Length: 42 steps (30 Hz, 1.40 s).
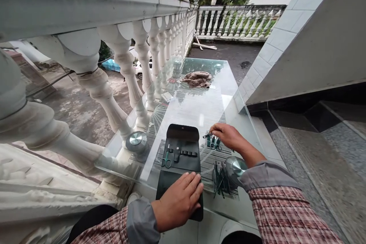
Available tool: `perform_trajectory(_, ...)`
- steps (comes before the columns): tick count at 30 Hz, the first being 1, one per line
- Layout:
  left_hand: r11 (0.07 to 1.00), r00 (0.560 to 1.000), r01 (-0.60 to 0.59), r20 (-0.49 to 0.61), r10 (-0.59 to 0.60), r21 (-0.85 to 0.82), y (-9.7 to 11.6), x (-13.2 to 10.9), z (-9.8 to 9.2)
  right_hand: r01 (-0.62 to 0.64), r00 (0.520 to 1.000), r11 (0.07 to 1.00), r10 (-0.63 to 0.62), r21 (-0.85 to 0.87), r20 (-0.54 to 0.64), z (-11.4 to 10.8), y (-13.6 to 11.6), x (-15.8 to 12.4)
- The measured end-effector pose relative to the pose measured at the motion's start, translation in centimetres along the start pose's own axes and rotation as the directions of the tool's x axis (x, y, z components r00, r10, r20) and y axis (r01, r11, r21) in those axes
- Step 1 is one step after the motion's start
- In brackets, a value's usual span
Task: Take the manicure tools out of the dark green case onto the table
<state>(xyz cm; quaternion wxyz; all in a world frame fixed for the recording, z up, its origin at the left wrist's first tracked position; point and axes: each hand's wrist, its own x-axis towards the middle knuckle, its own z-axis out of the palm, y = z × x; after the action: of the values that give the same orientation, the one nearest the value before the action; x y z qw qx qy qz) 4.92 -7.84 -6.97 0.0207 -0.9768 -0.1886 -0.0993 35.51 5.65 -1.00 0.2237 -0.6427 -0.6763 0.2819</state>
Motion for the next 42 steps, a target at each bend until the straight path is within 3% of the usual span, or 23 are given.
perform_trajectory(4,1.000,1.000,-0.006,0.010,0.006,-0.001,-0.1,0.0,0.0,-0.013,0.996,0.974,0.032,-0.224,0.079,1.3,0.4,-0.1)
perform_trajectory(8,1.000,1.000,-0.009,0.025,0.009,-0.015,-0.1,0.0,-0.4,-0.137,0.990,0.885,0.132,-0.446,-0.042,2.8,-1.5,0.1)
perform_trajectory(11,1.000,0.999,-0.012,0.036,0.013,-0.023,-0.1,0.1,-0.8,-0.142,0.972,0.888,0.042,-0.437,-0.231,3.9,-3.4,-1.2)
perform_trajectory(14,0.999,0.999,-0.009,0.047,0.011,-0.041,-0.1,0.2,-0.9,0.012,0.936,0.947,-0.123,-0.321,-0.330,6.1,-6.0,-3.6)
perform_trajectory(17,0.996,0.999,0.000,0.050,0.005,-0.094,-0.1,0.3,-0.8,0.168,0.953,0.968,-0.208,-0.189,-0.221,9.5,-9.1,-5.8)
perform_trajectory(20,0.991,0.995,-0.032,0.092,0.045,-0.132,-0.1,0.3,-0.6,0.157,0.985,0.966,-0.169,-0.203,-0.041,12.7,-11.7,-7.2)
perform_trajectory(23,0.988,0.978,-0.110,0.167,0.127,-0.104,0.0,0.3,-0.4,0.131,0.991,0.943,-0.121,-0.307,0.050,14.3,-13.1,-7.7)
perform_trajectory(26,0.991,0.976,-0.117,0.175,0.127,-0.069,0.2,0.2,-0.1,0.135,0.989,0.924,-0.103,-0.358,0.107,14.7,-13.3,-7.6)
perform_trajectory(30,0.988,0.989,-0.121,0.076,0.128,-0.092,0.2,0.1,0.1,0.183,0.977,0.906,-0.123,-0.383,0.174,14.7,-13.3,-7.4)
perform_trajectory(34,0.985,0.984,-0.138,0.096,0.148,-0.103,0.1,0.0,0.1,0.216,0.968,0.885,-0.139,-0.412,0.208,14.9,-13.4,-7.5)
perform_trajectory(42,0.984,0.984,-0.177,0.025,0.178,-0.028,0.3,-0.1,0.8,0.376,0.925,0.843,-0.314,-0.385,0.216,14.6,-12.2,-8.6)
